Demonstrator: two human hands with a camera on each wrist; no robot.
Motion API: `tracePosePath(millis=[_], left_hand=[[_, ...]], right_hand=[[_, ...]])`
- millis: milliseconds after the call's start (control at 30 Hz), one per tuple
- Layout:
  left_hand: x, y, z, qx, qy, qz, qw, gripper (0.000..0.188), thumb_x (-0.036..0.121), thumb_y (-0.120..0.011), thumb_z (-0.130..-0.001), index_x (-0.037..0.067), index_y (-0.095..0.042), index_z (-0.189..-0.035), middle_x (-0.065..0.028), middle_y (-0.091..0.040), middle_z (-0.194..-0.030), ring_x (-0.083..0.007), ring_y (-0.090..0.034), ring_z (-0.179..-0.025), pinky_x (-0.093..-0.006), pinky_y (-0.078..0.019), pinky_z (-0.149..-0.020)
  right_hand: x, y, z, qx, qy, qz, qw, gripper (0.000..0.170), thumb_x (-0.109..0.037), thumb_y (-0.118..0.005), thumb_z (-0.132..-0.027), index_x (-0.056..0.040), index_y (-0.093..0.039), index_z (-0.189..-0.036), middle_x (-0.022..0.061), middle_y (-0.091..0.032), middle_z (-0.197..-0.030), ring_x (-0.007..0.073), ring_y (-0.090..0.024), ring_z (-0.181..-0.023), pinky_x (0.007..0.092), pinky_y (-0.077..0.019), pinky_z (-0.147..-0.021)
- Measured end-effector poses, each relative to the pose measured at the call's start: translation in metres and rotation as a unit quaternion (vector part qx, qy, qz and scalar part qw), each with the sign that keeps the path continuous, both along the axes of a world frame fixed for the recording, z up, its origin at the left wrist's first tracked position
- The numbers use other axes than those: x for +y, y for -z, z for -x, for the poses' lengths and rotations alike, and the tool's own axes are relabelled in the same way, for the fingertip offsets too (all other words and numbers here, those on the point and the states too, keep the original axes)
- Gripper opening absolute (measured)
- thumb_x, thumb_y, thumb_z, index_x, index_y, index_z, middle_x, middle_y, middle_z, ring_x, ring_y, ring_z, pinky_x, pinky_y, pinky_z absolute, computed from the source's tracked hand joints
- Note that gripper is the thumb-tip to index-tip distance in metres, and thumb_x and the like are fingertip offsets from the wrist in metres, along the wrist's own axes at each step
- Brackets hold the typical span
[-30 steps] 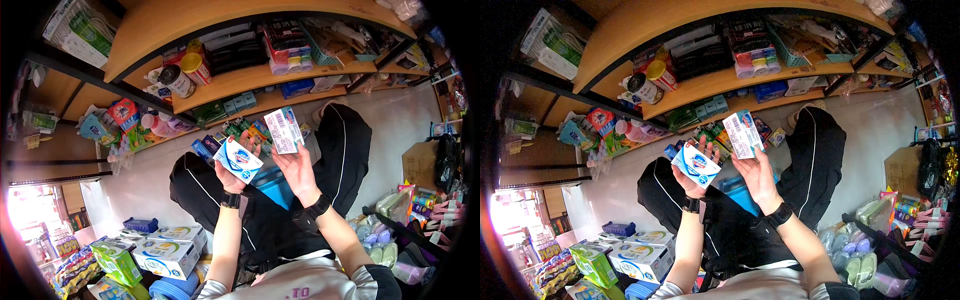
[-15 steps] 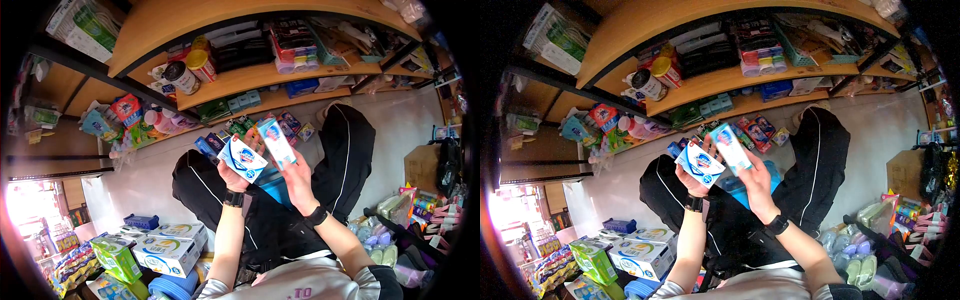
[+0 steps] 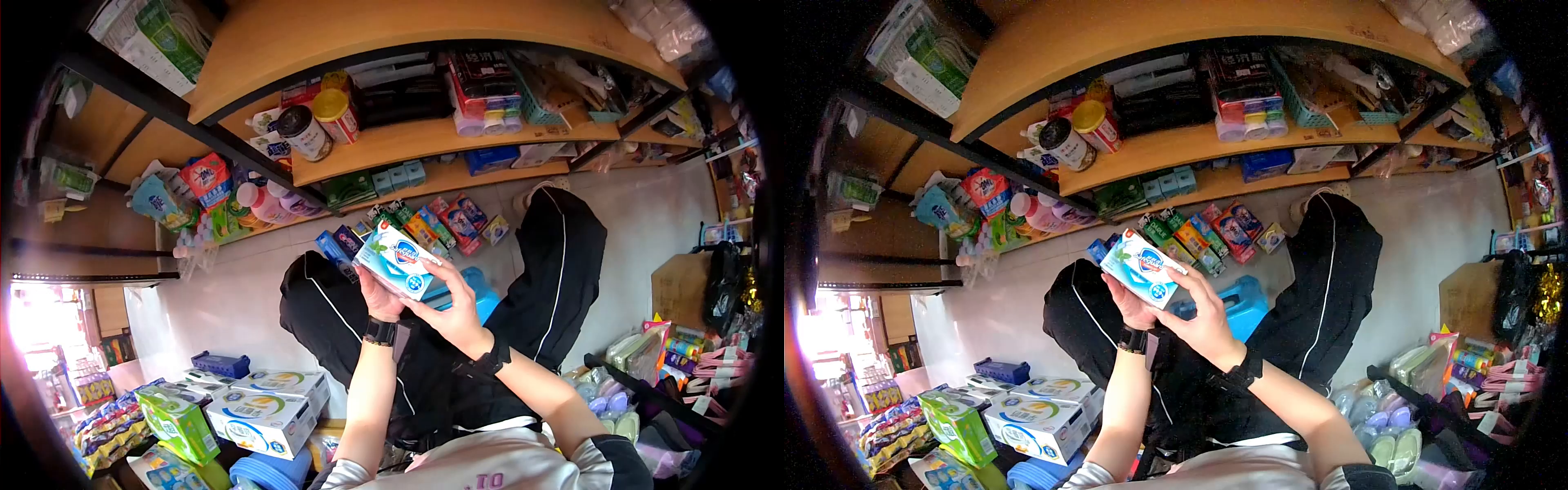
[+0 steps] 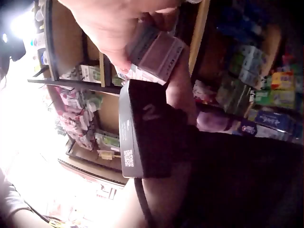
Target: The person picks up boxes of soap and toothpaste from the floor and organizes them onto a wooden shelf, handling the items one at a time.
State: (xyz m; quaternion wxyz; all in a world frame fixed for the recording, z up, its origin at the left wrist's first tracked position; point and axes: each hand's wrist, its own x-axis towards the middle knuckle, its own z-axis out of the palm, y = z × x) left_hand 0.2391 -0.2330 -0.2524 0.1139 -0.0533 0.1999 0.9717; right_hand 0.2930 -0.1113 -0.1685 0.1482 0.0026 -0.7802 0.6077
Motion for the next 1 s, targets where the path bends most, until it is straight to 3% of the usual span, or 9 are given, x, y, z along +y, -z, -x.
tracePosePath(millis=[333,433,500,533,633,700,800,1000], left_hand=[[0.001,0.006,-0.001,-0.013,0.016,-0.01,1.0,0.078,0.049,-0.064,-0.074,0.005,-0.034,-0.13,-0.0094,-0.046,-0.127,-0.0264,-0.047,-0.113,-0.0417,-0.0368,-0.097],[-0.005,0.021,-0.008,-0.011,0.045,-0.056,0.997,0.07,0.047,-0.058,-0.079,0.008,-0.035,-0.132,-0.0072,-0.043,-0.131,-0.0271,-0.042,-0.118,-0.0442,-0.0324,-0.099],[-0.001,-0.009,-0.008,-0.033,0.055,0.002,0.998,0.068,0.045,-0.06,-0.077,0.011,-0.036,-0.131,-0.0036,-0.041,-0.133,-0.0242,-0.039,-0.12,-0.0431,-0.0298,-0.101],[0.0,-0.002,-0.006,-0.015,0.057,0.033,0.998,0.071,0.049,-0.054,-0.08,0.011,-0.031,-0.135,-0.0065,-0.039,-0.134,-0.0275,-0.039,-0.121,-0.0469,-0.0297,-0.1],[0.005,0.005,0.001,0.01,0.051,-0.003,0.999,0.072,0.049,-0.055,-0.079,0.009,-0.031,-0.134,-0.0064,-0.042,-0.13,-0.0257,-0.044,-0.115,-0.0437,-0.0347,-0.097],[0.011,0.003,0.004,0.015,0.044,-0.006,0.999,0.072,0.048,-0.059,-0.078,0.009,-0.033,-0.133,-0.0071,-0.045,-0.128,-0.0262,-0.047,-0.113,-0.0434,-0.0374,-0.095],[0.019,-0.002,0.006,0.059,0.066,0.025,0.996,0.07,0.053,-0.055,-0.079,0.01,-0.036,-0.131,-0.0059,-0.047,-0.125,-0.0232,-0.048,-0.111,-0.0394,-0.0388,-0.095],[0.031,0.005,0.0,0.004,0.127,0.029,0.991,0.072,0.049,-0.06,-0.076,0.008,-0.036,-0.13,-0.0087,-0.047,-0.126,-0.0286,-0.046,-0.114,-0.047,-0.035,-0.097]], right_hand=[[-0.002,0.016,-0.001,0.016,0.021,-0.038,0.999,0.062,-0.012,-0.079,-0.062,-0.003,-0.046,-0.115,0.0183,-0.05,-0.117,0.0304,-0.051,-0.108,0.0364,-0.0397,-0.091],[-0.006,0.022,-0.006,0.0,0.024,-0.004,1.0,0.061,-0.013,-0.075,-0.065,-0.0055,-0.045,-0.117,0.0183,-0.048,-0.117,0.0314,-0.048,-0.11,0.0383,-0.0387,-0.093],[-0.006,0.018,-0.006,0.007,0.025,-0.03,0.999,0.061,-0.015,-0.075,-0.066,-0.0064,-0.044,-0.119,0.0182,-0.048,-0.117,0.032,-0.046,-0.111,0.0392,-0.0379,-0.093],[-0.005,0.017,-0.005,0.008,0.023,-0.033,0.999,0.06,-0.017,-0.075,-0.067,-0.0058,-0.045,-0.118,0.0178,-0.049,-0.115,0.0314,-0.048,-0.109,0.0386,-0.0388,-0.092],[-0.002,0.018,-0.005,-0.008,0.04,-0.029,0.999,0.055,-0.02,-0.075,-0.068,-0.0042,-0.048,-0.115,0.0161,-0.051,-0.108,0.0301,-0.052,-0.102,0.0344,-0.0425,-0.086],[0.002,0.015,-0.003,-0.026,0.048,-0.031,0.998,0.055,-0.019,-0.077,-0.066,-0.0018,-0.049,-0.11,0.0152,-0.054,-0.113,0.025,-0.054,-0.105,0.0329,-0.0424,-0.089],[0.012,0.011,-0.004,-0.043,0.036,0.003,0.998,0.056,-0.018,-0.076,-0.068,-0.0011,-0.047,-0.112,0.0156,-0.053,-0.116,0.0242,-0.052,-0.108,0.0319,-0.0413,-0.091],[0.026,0.028,-0.014,-0.074,0.03,0.116,0.99,0.057,-0.008,-0.073,-0.07,-0.0018,-0.042,-0.118,0.0138,-0.048,-0.123,0.0206,-0.051,-0.109,0.0329,-0.0441,-0.091]])
